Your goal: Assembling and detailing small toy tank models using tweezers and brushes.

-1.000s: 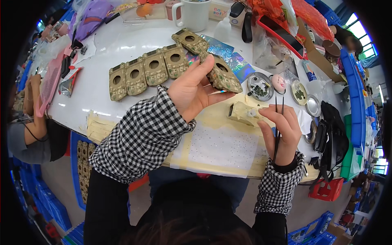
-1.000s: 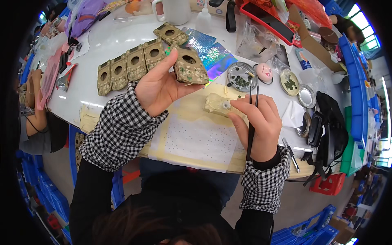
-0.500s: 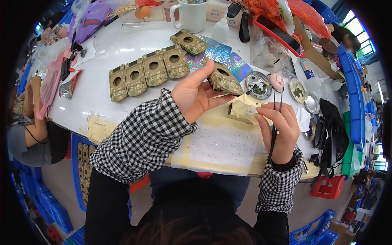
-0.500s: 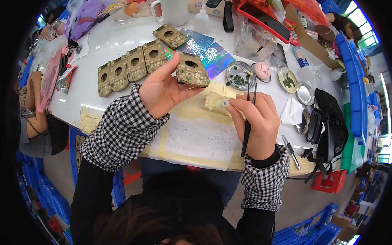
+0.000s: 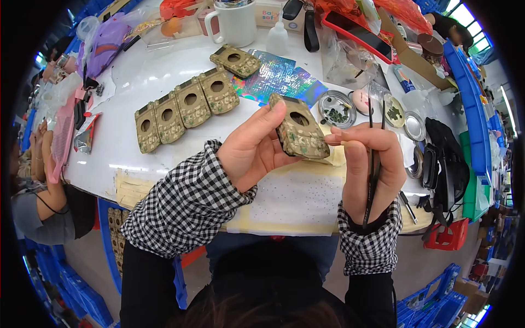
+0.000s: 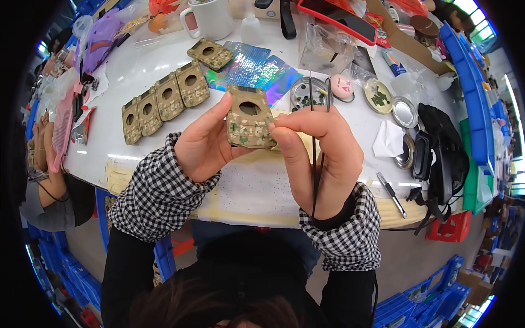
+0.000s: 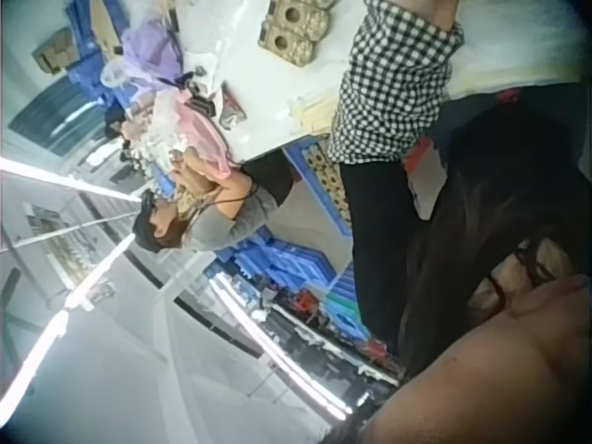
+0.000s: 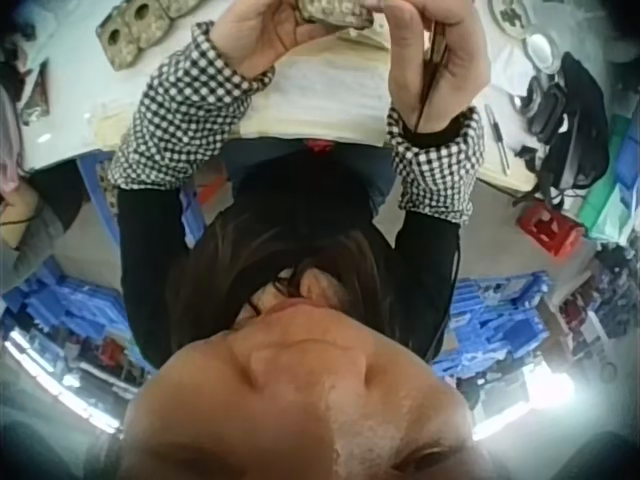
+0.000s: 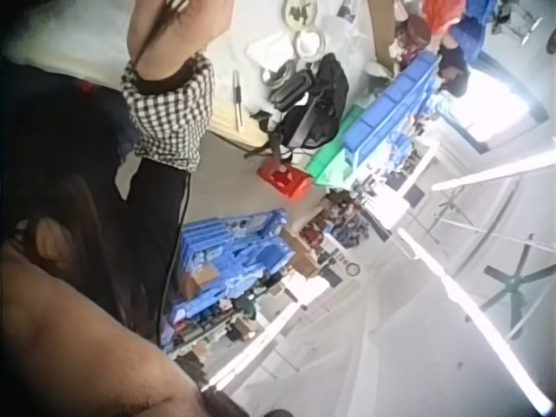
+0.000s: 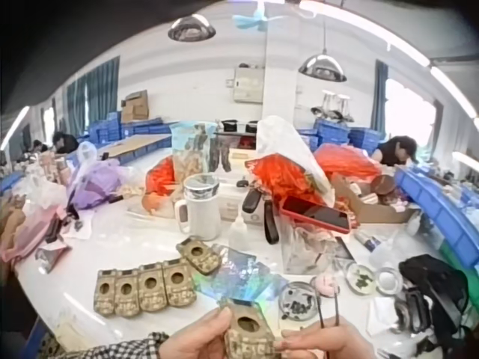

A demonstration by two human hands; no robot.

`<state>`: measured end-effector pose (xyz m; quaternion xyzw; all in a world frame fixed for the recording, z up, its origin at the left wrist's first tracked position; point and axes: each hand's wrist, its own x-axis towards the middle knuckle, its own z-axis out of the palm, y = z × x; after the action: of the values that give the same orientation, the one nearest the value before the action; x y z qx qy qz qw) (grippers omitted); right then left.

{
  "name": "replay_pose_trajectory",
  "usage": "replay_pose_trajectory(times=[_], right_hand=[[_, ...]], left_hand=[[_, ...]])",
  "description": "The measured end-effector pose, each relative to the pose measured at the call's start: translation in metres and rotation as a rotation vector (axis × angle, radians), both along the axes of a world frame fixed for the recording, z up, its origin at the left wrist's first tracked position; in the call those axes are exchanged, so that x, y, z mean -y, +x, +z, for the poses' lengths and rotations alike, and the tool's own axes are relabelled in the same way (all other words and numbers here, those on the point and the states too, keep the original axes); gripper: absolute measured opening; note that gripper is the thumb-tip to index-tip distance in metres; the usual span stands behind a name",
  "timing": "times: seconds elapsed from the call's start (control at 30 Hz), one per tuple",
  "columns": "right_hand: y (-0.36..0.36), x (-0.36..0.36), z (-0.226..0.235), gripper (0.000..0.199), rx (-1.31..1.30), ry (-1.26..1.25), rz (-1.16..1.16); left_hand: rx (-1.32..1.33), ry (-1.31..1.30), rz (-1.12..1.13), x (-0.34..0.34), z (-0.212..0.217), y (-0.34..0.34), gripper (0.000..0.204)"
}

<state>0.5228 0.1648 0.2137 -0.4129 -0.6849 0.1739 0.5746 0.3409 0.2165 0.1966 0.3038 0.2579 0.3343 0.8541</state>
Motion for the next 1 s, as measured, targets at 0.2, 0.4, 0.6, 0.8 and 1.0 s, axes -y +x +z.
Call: replay_pose_trajectory(times=[0.2,0.4,0.6,0.8,1.0], right_hand=[[-0.0028,-0.0019,-0.0057,0.008,-0.073,-0.039,0.016],[0.002,-0.0046,-0.0082,0.009,0.002,0.021,0.002],[0.0024,-0.002,-0.0055,0.008,0.091,-0.023,-0.002],[-0.0008,-0.0045,-0.0076,0.008,0.002,0.016,-0.007],[-0.0019,-0.0028,-0.0082,0.006,-0.052,0.001,0.013]], left_hand=[[-0.016,0.014,0.004,0.0031,-0.0005,0.0029,0.05],[-0.006,0.027,0.006,0.0033,-0.0007,0.0063,0.049],[0.01,0.026,0.003,0.0035,-0.0015,0.0057,0.049],[0.022,0.026,0.011,0.0027,-0.0037,0.0052,0.047],[0.004,0.021,0.016,0.0034,-0.0041,0.0039,0.047]])
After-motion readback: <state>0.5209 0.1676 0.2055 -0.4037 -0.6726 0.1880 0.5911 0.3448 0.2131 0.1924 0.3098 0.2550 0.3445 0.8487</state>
